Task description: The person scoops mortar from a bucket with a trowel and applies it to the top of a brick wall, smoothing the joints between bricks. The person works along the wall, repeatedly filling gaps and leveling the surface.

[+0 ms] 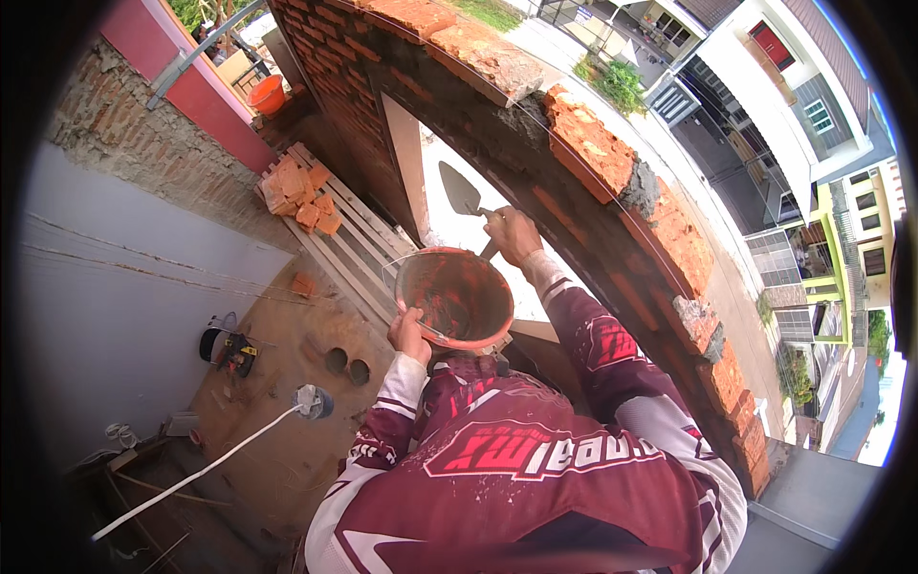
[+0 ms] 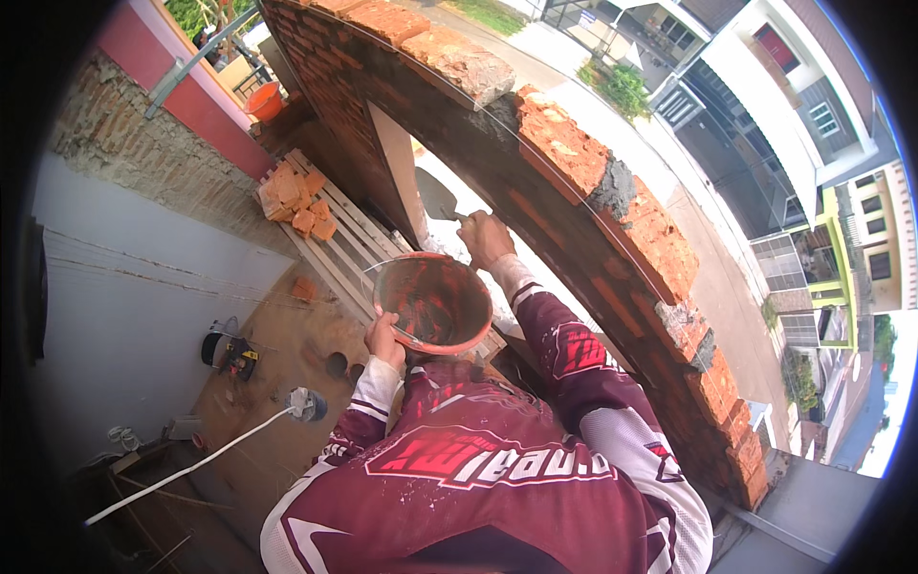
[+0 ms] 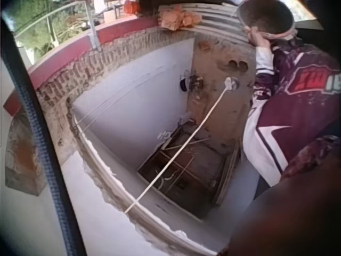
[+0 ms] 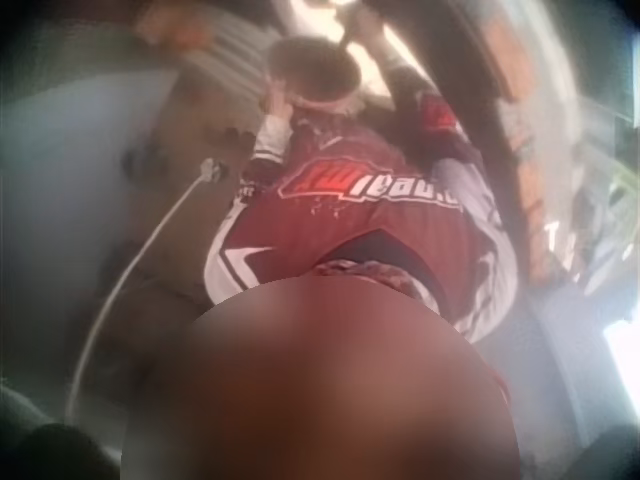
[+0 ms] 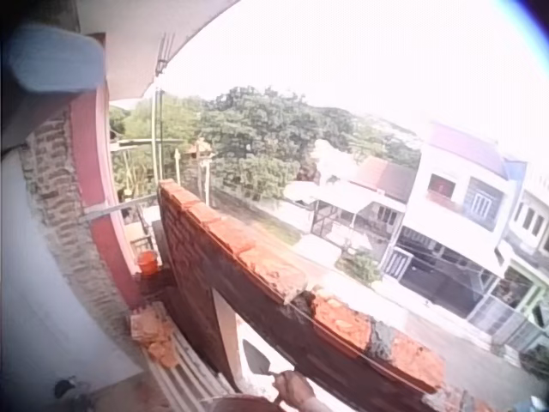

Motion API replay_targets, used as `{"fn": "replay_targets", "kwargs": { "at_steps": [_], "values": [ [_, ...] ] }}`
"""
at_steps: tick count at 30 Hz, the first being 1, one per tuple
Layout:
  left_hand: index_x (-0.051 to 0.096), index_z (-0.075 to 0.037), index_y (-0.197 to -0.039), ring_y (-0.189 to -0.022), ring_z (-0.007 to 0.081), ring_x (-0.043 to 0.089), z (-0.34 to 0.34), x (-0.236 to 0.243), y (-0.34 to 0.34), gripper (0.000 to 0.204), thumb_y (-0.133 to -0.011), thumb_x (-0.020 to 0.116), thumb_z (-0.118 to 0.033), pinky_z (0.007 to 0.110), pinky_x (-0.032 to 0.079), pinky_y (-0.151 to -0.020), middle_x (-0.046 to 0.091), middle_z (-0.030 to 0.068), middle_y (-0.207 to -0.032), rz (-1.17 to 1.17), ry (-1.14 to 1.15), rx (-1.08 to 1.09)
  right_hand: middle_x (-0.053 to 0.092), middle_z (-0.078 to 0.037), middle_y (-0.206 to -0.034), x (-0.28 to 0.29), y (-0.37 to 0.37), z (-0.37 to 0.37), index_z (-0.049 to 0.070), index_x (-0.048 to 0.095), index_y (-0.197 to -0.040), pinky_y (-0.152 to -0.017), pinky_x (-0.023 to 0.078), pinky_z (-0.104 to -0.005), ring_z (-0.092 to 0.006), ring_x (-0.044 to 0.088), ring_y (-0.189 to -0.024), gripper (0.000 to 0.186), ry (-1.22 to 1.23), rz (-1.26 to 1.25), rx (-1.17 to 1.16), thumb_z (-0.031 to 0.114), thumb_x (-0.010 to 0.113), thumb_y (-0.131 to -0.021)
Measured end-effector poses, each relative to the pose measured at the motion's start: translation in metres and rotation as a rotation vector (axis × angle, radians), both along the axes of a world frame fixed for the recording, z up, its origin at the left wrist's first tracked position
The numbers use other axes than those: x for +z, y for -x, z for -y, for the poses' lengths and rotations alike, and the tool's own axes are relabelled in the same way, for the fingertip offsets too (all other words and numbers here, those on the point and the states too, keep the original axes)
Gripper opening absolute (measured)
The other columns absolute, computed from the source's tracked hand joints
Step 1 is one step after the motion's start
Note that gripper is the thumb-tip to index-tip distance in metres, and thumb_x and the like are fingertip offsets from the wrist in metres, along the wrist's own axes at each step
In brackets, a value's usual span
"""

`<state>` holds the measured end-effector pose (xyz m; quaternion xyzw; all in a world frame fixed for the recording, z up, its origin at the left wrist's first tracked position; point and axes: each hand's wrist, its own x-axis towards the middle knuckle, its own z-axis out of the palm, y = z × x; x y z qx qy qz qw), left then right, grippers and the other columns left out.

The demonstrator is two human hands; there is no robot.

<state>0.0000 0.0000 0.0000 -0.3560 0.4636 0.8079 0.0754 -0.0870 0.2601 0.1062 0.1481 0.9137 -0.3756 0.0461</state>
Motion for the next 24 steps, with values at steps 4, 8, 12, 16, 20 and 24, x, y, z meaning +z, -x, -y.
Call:
{"fn": "replay_targets", "kwargs": {
  "at_steps": [4, 8, 12, 16, 20, 24],
  "values": [
    [0.061, 0.0, -0.09, -0.084, 0.0187, 0.062, 0.022, 0.004, -0.043, 0.012, -0.078, 0.062, 0.003, 0.032, 0.05, -0.078, 0.061, 0.0046, -0.091, 0.024, -0.006, 0.134, 0.07, -0.025, -0.11, -0.02, 0.018, 0.015, 0.001, 0.063, -0.123, -0.093, 0.05, -0.047, -0.0386, 0.067, -0.106, 0.047, 0.191, 0.059, -0.087, 0.034, 0.067, -0.09],
    [0.061, -0.001, -0.09, -0.083, 0.0181, 0.061, 0.036, 0.0, -0.046, 0.014, -0.076, 0.063, 0.003, 0.031, 0.05, -0.077, 0.06, 0.0034, -0.09, 0.016, -0.001, 0.229, 0.068, -0.014, -0.093, -0.02, 0.055, 0.025, -0.003, 0.062, -0.12, -0.063, 0.053, -0.0355, -0.0216, 0.067, -0.075, 0.042, 0.389, 0.07, -0.207, 0.028, 0.067, -0.093],
    [0.061, -0.002, -0.089, -0.083, 0.0169, 0.059, 0.042, -0.004, -0.042, 0.015, -0.075, 0.064, 0.002, 0.031, 0.048, -0.077, 0.058, 0.0017, -0.088, 0.056, 0.026, 0.238, 0.066, -0.01, -0.086, -0.023, 0.057, 0.016, -0.005, 0.062, -0.118, -0.052, 0.05, -0.0302, -0.0142, 0.062, -0.063, 0.04, 0.497, 0.029, -0.334, 0.028, 0.066, -0.094],
    [0.061, -0.003, -0.089, -0.085, 0.0155, 0.056, 0.037, -0.002, -0.035, 0.015, -0.076, 0.065, 0.002, 0.031, 0.046, -0.078, 0.057, 0.0012, -0.089, 0.031, 0.011, 0.159, 0.065, -0.01, -0.084, -0.041, 0.032, 0.0, -0.005, 0.062, -0.116, -0.051, 0.048, -0.0299, -0.0137, 0.06, -0.06, 0.04, 0.539, -0.054, -0.371, 0.027, 0.067, -0.093],
    [0.061, 0.0, -0.093, -0.089, 0.0197, 0.06, 0.03, -0.004, -0.028, 0.016, -0.077, 0.062, 0.003, 0.035, 0.05, -0.082, 0.058, 0.0052, -0.095, 0.009, 0.051, 0.097, 0.066, -0.011, -0.085, -0.06, 0.0, -0.019, -0.006, 0.063, -0.116, -0.054, 0.049, -0.0305, -0.0137, 0.059, -0.059, 0.042, 0.401, -0.176, -0.326, 0.027, 0.067, -0.091],
    [0.062, 0.0, -0.092, -0.082, 0.0167, 0.058, 0.014, -0.003, -0.029, 0.015, -0.077, 0.065, 0.004, 0.03, 0.047, -0.077, 0.059, 0.0029, -0.091, -0.029, -0.021, 0.105, 0.068, -0.016, -0.091, -0.062, -0.031, -0.038, -0.006, 0.063, -0.118, -0.068, 0.053, -0.0346, -0.0197, 0.065, -0.07, 0.045, 0.173, -0.245, -0.256, 0.029, 0.067, -0.091]
  ]
}}
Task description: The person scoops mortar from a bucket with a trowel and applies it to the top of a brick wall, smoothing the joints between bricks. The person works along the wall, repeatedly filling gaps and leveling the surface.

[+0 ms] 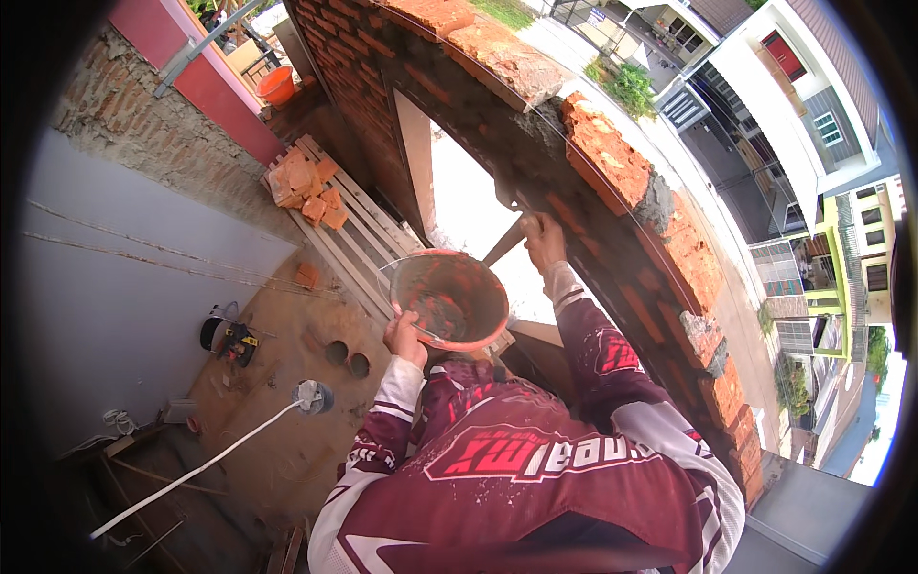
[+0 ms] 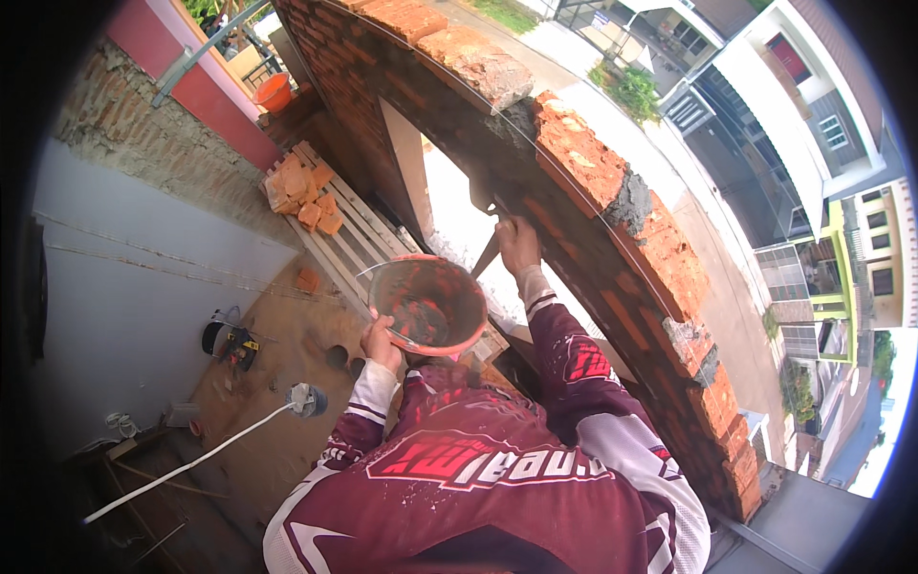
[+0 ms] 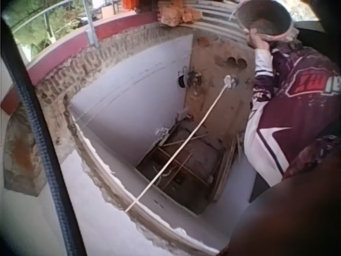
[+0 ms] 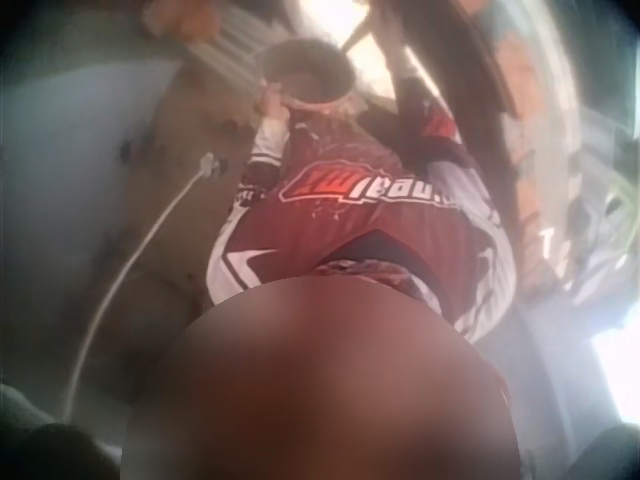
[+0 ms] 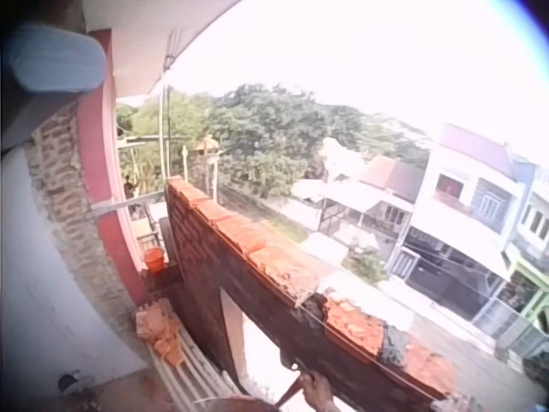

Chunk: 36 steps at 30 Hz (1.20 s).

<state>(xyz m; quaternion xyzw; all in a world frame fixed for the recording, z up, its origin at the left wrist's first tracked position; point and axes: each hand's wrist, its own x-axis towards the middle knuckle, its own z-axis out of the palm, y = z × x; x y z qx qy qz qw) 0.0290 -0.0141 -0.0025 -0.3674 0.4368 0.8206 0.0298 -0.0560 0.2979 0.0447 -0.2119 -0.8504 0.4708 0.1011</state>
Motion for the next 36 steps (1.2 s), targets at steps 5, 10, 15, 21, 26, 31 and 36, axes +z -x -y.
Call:
{"fn": "replay_targets", "kwargs": {
  "at_steps": [5, 10, 15, 21, 26, 31, 36],
  "values": [
    [0.061, 0.001, -0.095, -0.087, 0.018, 0.061, -0.016, 0.004, -0.001, 0.018, -0.077, 0.065, 0.003, 0.032, 0.049, -0.082, 0.061, 0.0043, -0.093, 0.026, -0.037, -0.073, 0.068, -0.024, -0.114, 0.026, -0.044, -0.011, 0.001, 0.063, -0.122, -0.095, 0.049, -0.0483, -0.0426, 0.064, -0.108, 0.045, -0.167, 0.071, -0.014, 0.033, 0.065, -0.091],
    [0.06, 0.001, -0.091, -0.085, 0.0184, 0.06, -0.026, 0.007, -0.004, 0.015, -0.077, 0.065, 0.002, 0.033, 0.049, -0.08, 0.061, 0.0049, -0.092, 0.024, -0.003, -0.042, 0.065, -0.022, -0.12, 0.038, -0.054, -0.001, 0.005, 0.062, -0.124, -0.096, 0.048, -0.0497, -0.0421, 0.062, -0.111, 0.043, -0.271, 0.064, 0.035, 0.033, 0.066, -0.091],
    [0.063, 0.003, -0.097, -0.091, 0.0198, 0.06, -0.02, 0.005, -0.006, 0.019, -0.078, 0.062, 0.003, 0.034, 0.05, -0.084, 0.061, 0.0067, -0.098, 0.079, 0.091, -0.064, 0.062, -0.02, -0.123, 0.037, 0.002, 0.027, 0.007, 0.06, -0.125, -0.095, 0.048, -0.0491, -0.0393, 0.061, -0.113, 0.045, -0.316, 0.049, 0.122, 0.034, 0.068, -0.09],
    [0.063, 0.002, -0.095, -0.088, 0.0204, 0.061, -0.003, 0.003, -0.012, 0.018, -0.078, 0.063, 0.002, 0.035, 0.052, -0.08, 0.061, 0.0073, -0.097, 0.072, 0.035, 0.008, 0.064, -0.021, -0.12, 0.025, 0.066, 0.039, 0.006, 0.06, -0.124, -0.094, 0.048, -0.0483, -0.04, 0.062, -0.112, 0.043, -0.286, -0.024, 0.144, 0.033, 0.067, -0.091],
    [0.064, 0.001, -0.088, -0.081, 0.0177, 0.058, 0.003, 0.012, -0.014, 0.013, -0.075, 0.066, 0.0, 0.033, 0.05, -0.077, 0.059, 0.0043, -0.084, 0.047, 0.03, 0.105, 0.068, -0.025, -0.112, 0.015, 0.061, 0.028, -0.003, 0.061, -0.121, -0.092, 0.05, -0.0432, -0.0384, 0.066, -0.105, 0.044, -0.127, -0.11, 0.062, 0.028, 0.066, -0.092],
    [0.063, 0.002, -0.09, -0.083, 0.0167, 0.058, -0.002, 0.017, -0.008, 0.013, -0.078, 0.066, -0.001, 0.031, 0.048, -0.079, 0.059, 0.0036, -0.088, 0.076, 0.055, 0.076, 0.067, -0.027, -0.117, 0.013, 0.029, 0.022, -0.005, 0.059, -0.125, -0.095, 0.049, -0.0438, -0.0405, 0.065, -0.11, 0.045, -0.176, -0.129, 0.031, 0.026, 0.065, -0.093],
    [0.061, 0.001, -0.089, -0.085, 0.0152, 0.057, -0.009, 0.017, -0.008, 0.011, -0.079, 0.065, 0.0, 0.031, 0.046, -0.08, 0.058, 0.0021, -0.09, 0.037, -0.025, -0.005, 0.067, -0.027, -0.117, 0.008, 0.004, 0.012, -0.005, 0.059, -0.125, -0.096, 0.049, -0.0438, -0.0405, 0.065, -0.11, 0.044, -0.104, -0.109, 0.0, 0.026, 0.065, -0.094]
  ]
}}
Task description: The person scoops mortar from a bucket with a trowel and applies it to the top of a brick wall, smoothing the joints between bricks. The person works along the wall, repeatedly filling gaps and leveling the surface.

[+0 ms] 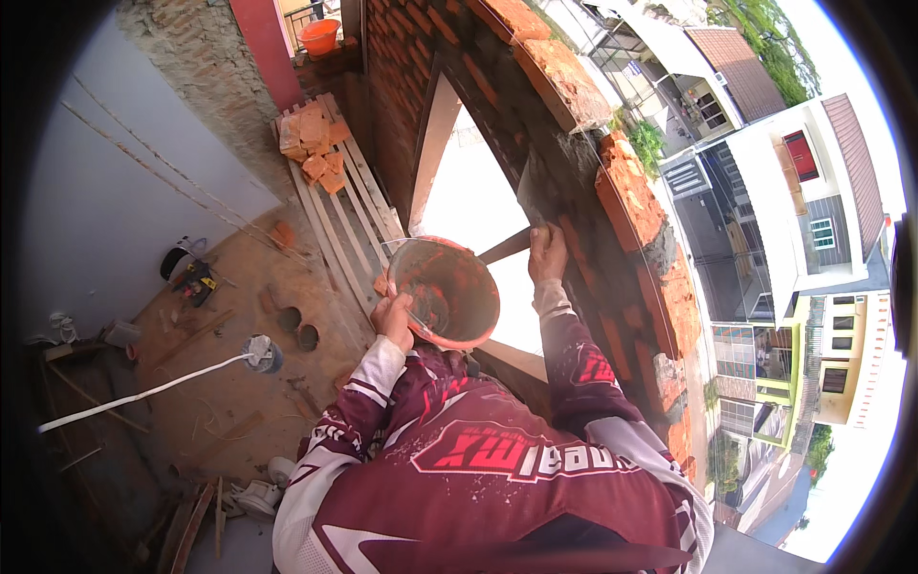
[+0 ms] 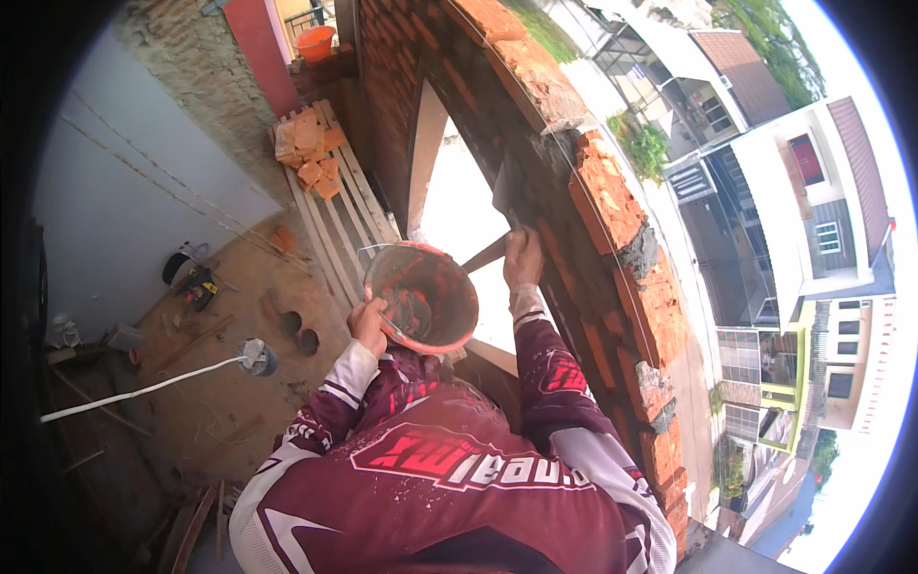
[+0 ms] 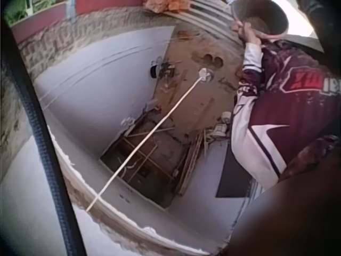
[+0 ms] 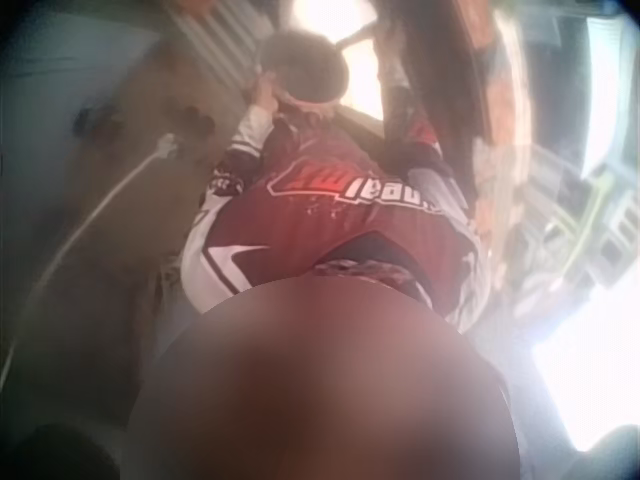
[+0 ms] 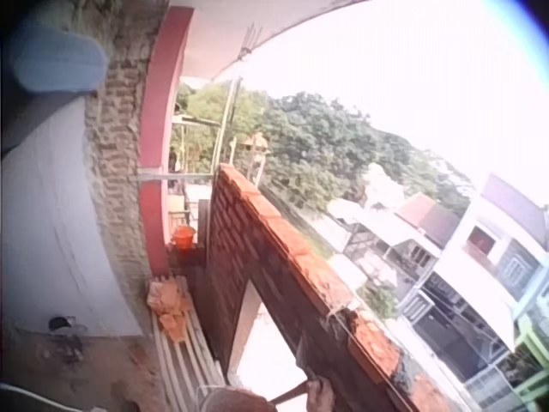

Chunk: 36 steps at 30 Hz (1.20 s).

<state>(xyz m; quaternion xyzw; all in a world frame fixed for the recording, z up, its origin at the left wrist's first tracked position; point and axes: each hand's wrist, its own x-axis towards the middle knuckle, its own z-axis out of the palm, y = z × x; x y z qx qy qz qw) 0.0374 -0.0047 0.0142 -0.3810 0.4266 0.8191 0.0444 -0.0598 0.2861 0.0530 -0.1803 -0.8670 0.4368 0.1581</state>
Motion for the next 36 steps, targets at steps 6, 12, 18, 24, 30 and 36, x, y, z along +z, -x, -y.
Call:
{"fn": "replay_targets", "kwargs": {
  "at_steps": [6, 12, 18, 24, 30, 36],
  "values": [
    [0.062, 0.0, -0.091, -0.086, 0.0148, 0.058, -0.008, 0.001, -0.001, 0.013, -0.079, 0.065, 0.0, 0.029, 0.047, -0.08, 0.059, 0.0023, -0.091, 0.045, 0.069, -0.058, 0.067, -0.025, -0.117, 0.0, -0.043, -0.017, -0.002, 0.06, -0.126, -0.095, 0.05, -0.044, -0.0396, 0.065, -0.109, 0.042, 0.014, 0.084, -0.044, 0.026, 0.065, -0.095],
    [0.063, 0.005, -0.099, -0.091, 0.0175, 0.06, -0.02, -0.005, 0.008, 0.019, -0.081, 0.064, 0.003, 0.033, 0.048, -0.083, 0.062, 0.0059, -0.099, 0.013, -0.03, -0.069, 0.065, -0.023, -0.121, 0.016, -0.099, -0.037, 0.002, 0.06, -0.127, -0.097, 0.048, -0.047, -0.0402, 0.061, -0.113, 0.045, -0.274, 0.123, -0.041, 0.031, 0.067, -0.093],
    [0.062, 0.003, -0.098, -0.091, 0.0175, 0.06, -0.041, -0.003, 0.01, 0.016, -0.082, 0.062, 0.003, 0.033, 0.05, -0.083, 0.06, 0.0062, -0.099, -0.026, -0.088, -0.163, 0.067, -0.02, -0.114, 0.077, -0.149, -0.05, 0.002, 0.063, -0.119, -0.091, 0.051, -0.0459, -0.0383, 0.064, -0.106, 0.044, -0.341, 0.219, 0.109, 0.028, 0.075, -0.085],
    [0.061, 0.003, -0.1, -0.092, 0.0183, 0.06, -0.048, 0.004, 0.009, 0.017, -0.083, 0.06, 0.003, 0.032, 0.051, -0.083, 0.06, 0.007, -0.1, -0.029, -0.167, -0.21, 0.071, -0.016, -0.101, 0.183, -0.173, -0.039, 0.0, 0.069, -0.111, -0.085, 0.053, -0.0386, -0.029, 0.069, -0.094, 0.039, -0.069, 0.481, 0.438, 0.017, 0.078, -0.078],
    [0.061, 0.005, -0.105, -0.097, 0.021, 0.061, -0.044, 0.007, 0.005, 0.022, -0.083, 0.058, 0.004, 0.034, 0.051, -0.09, 0.061, 0.0096, -0.107, -0.001, -0.199, -0.264, 0.07, -0.007, -0.083, 0.203, -0.148, -0.038, -0.003, 0.07, -0.112, -0.069, 0.051, -0.0304, -0.0141, 0.064, -0.074, 0.033, 0.169, 0.432, 0.276, 0.019, 0.071, -0.087],
    [0.054, 0.007, -0.128, -0.109, 0.0234, 0.059, -0.035, 0.015, 0.003, 0.047, -0.082, 0.058, 0.005, 0.037, 0.05, -0.098, 0.057, 0.0102, -0.12, 0.016, -0.166, -0.229, 0.072, -0.008, -0.084, 0.221, -0.191, -0.059, -0.002, 0.068, -0.119, -0.067, 0.052, -0.0296, -0.0122, 0.065, -0.072, 0.037, -0.164, 0.229, 0.022, 0.018, 0.069, -0.088]
  ]
}}
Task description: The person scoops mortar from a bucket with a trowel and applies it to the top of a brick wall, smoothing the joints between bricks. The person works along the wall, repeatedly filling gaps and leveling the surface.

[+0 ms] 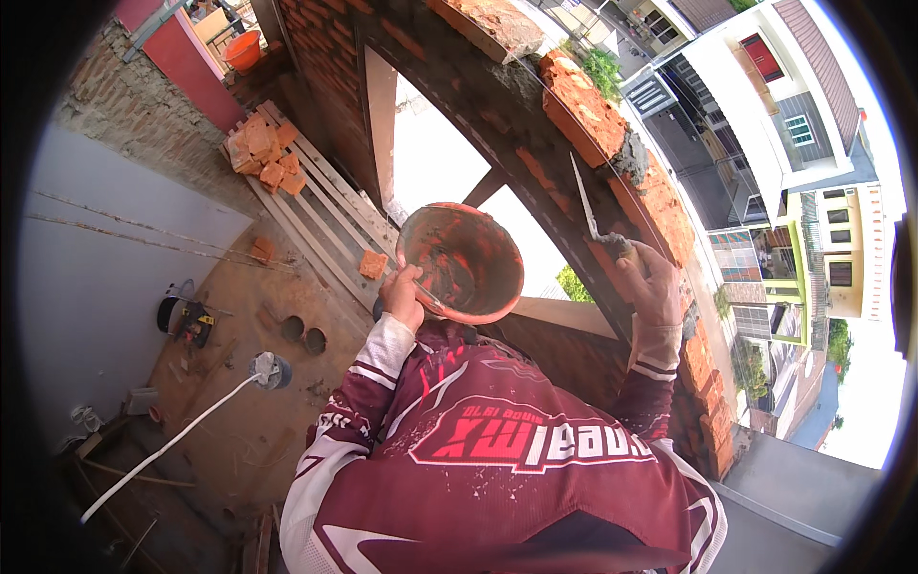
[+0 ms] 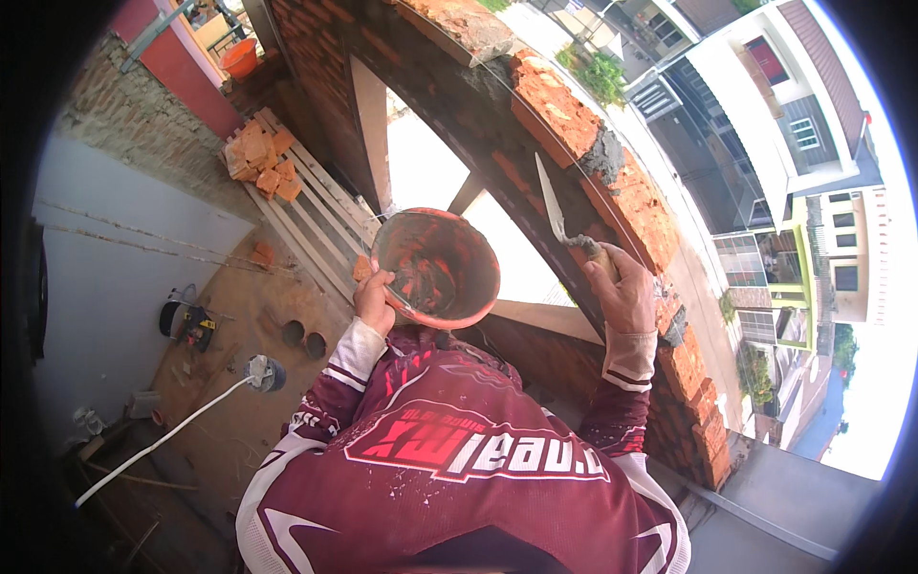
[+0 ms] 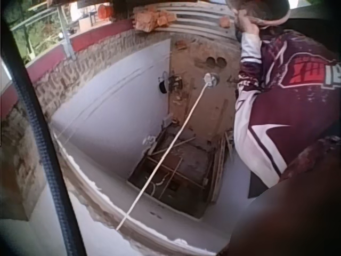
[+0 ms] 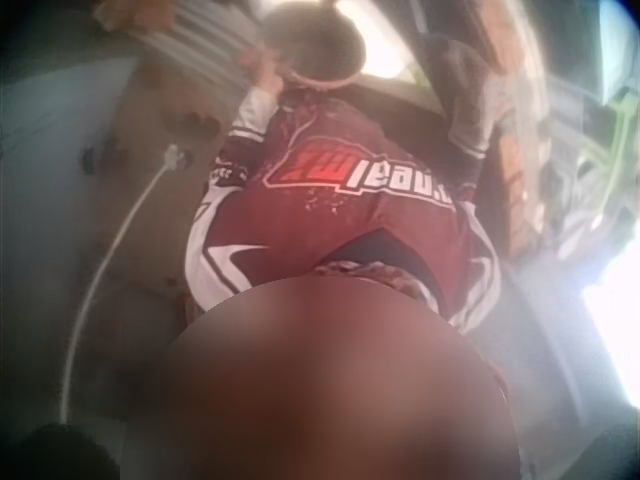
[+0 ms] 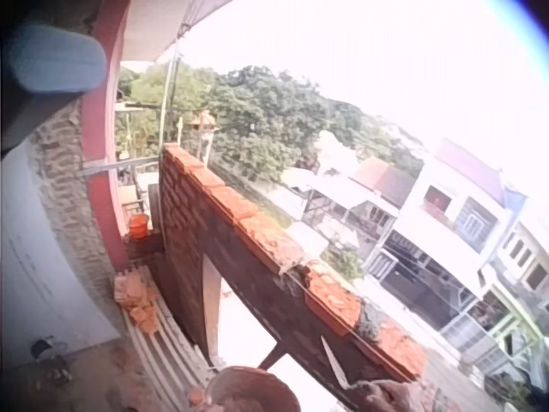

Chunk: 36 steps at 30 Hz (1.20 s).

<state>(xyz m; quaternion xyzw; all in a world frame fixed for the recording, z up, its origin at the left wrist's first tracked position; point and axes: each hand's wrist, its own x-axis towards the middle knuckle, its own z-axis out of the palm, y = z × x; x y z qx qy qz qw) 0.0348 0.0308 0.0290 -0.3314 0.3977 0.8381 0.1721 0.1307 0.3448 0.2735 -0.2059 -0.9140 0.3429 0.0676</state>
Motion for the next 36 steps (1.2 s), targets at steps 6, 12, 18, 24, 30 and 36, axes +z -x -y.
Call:
{"fn": "replay_targets", "kwargs": {
  "at_steps": [6, 12, 18, 24, 30, 36],
  "values": [
    [0.063, 0.003, -0.093, -0.088, 0.0184, 0.061, -0.003, -0.004, -0.002, 0.014, -0.079, 0.063, 0.003, 0.033, 0.05, -0.083, 0.062, 0.006, -0.094, -0.031, 0.035, 0.008, 0.071, -0.02, -0.096, -0.06, 0.002, 0.024, -0.003, 0.066, -0.115, -0.08, 0.053, -0.0386, -0.0301, 0.07, -0.088, 0.038, 0.051, 0.08, -0.007, 0.024, 0.069, -0.089],
    [0.056, 0.001, -0.126, -0.109, 0.0241, 0.058, -0.001, -0.003, 0.001, 0.044, -0.082, 0.056, 0.003, 0.04, 0.051, -0.095, 0.057, 0.0103, -0.117, -0.113, -0.017, -0.145, 0.069, -0.025, -0.101, -0.117, 0.044, 0.053, -0.001, 0.058, -0.108, -0.083, 0.051, -0.0468, -0.0402, 0.067, -0.098, 0.038, 0.074, 0.076, -0.015, 0.027, 0.068, -0.086],
    [0.063, 0.003, -0.097, -0.091, 0.0211, 0.061, -0.001, 0.004, 0.002, 0.017, -0.08, 0.062, 0.0, 0.035, 0.051, -0.085, 0.061, 0.0082, -0.099, -0.045, 0.061, -0.127, 0.069, -0.025, -0.097, -0.144, 0.055, 0.065, 0.004, 0.049, -0.119, -0.079, 0.053, -0.053, -0.0445, 0.068, -0.09, 0.046, -0.173, 0.26, -0.007, 0.04, 0.056, -0.091],
    [0.063, 0.004, -0.098, -0.092, 0.0204, 0.061, -0.002, -0.005, 0.004, 0.019, -0.079, 0.062, 0.0, 0.034, 0.051, -0.085, 0.061, 0.0081, -0.099, -0.039, 0.054, -0.155, 0.064, -0.027, -0.11, -0.161, 0.048, 0.06, 0.003, 0.05, -0.122, -0.082, 0.052, -0.0552, -0.0462, 0.065, -0.095, 0.038, -0.148, 0.144, -0.114, 0.028, 0.054, -0.094],
    [0.063, 0.005, -0.101, -0.094, 0.02, 0.06, -0.007, -0.018, 0.009, 0.023, -0.078, 0.063, 0.002, 0.036, 0.05, -0.088, 0.06, 0.0074, -0.101, -0.009, 0.094, -0.227, 0.062, -0.024, -0.112, -0.159, -0.011, 0.033, 0.008, 0.05, -0.129, -0.083, 0.052, -0.0558, -0.0472, 0.065, -0.095, 0.042, -0.185, 0.106, -0.237, 0.029, 0.059, -0.094],
    [0.062, 0.004, -0.101, -0.095, 0.0204, 0.06, -0.012, -0.022, 0.009, 0.023, -0.078, 0.063, 0.002, 0.036, 0.05, -0.088, 0.059, 0.0072, -0.099, -0.067, 0.021, -0.262, 0.063, -0.02, -0.115, -0.142, -0.079, 0.016, 0.009, 0.055, -0.132, -0.083, 0.051, -0.0532, -0.0444, 0.065, -0.098, 0.046, -0.224, 0.091, -0.313, 0.028, 0.064, -0.091]
  ]
}}
